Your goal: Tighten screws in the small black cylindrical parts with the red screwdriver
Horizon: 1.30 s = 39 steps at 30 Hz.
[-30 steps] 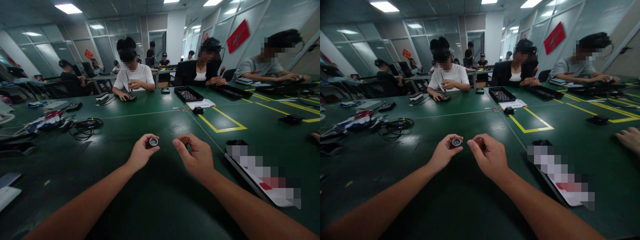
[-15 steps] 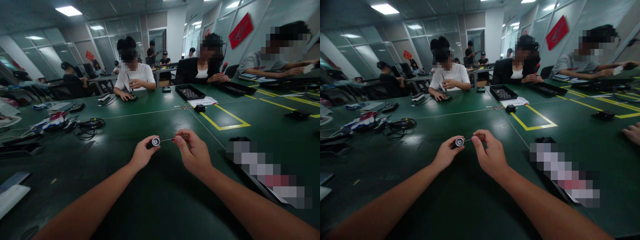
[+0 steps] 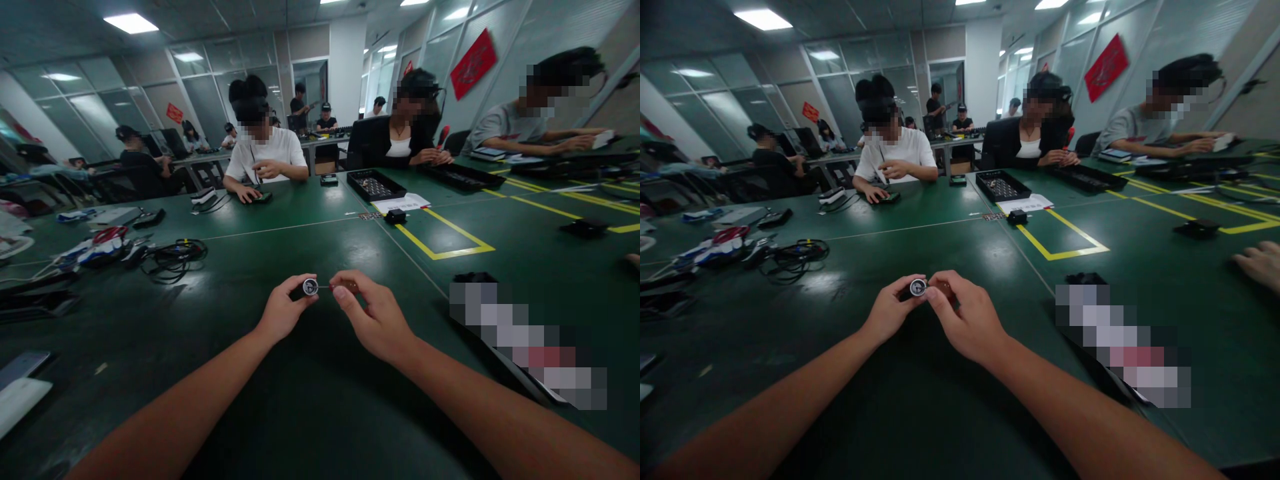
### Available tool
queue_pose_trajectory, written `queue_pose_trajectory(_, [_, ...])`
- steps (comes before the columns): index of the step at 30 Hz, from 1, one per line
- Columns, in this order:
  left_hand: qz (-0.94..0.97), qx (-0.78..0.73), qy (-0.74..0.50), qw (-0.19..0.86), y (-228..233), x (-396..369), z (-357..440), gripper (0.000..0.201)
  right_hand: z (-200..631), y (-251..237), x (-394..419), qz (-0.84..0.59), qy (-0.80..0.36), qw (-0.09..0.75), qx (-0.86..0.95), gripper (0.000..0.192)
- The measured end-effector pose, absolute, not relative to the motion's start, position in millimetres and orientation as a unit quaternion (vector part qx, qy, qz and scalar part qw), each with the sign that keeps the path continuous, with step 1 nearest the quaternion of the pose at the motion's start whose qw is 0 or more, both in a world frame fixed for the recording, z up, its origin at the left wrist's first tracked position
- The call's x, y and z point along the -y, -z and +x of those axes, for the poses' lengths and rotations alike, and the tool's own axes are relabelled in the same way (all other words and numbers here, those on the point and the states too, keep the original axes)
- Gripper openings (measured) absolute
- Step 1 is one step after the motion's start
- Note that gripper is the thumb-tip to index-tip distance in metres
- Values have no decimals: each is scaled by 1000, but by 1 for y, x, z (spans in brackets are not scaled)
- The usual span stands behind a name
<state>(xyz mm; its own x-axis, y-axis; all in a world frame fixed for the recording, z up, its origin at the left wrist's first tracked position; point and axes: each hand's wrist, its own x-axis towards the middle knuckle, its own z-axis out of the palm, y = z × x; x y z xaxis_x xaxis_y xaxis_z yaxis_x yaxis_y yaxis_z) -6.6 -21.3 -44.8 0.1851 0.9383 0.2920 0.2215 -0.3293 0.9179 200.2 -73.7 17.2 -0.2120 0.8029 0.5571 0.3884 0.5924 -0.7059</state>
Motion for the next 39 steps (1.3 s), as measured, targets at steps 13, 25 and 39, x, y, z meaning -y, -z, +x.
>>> queue_pose_trajectory(13, [688,-439,-468,340,43,23,-5,39,202,-12,68,-465,-214,508,692,23])
queue_pose_trajectory(25, [697,-448,-458,322,38,25,-4,38,201,-7,64,-462,-279,537,648,28])
queue_pose_trajectory(39, [707,-467,-445,291,31,32,-1,37,203,-6,60,-478,-293,540,627,35])
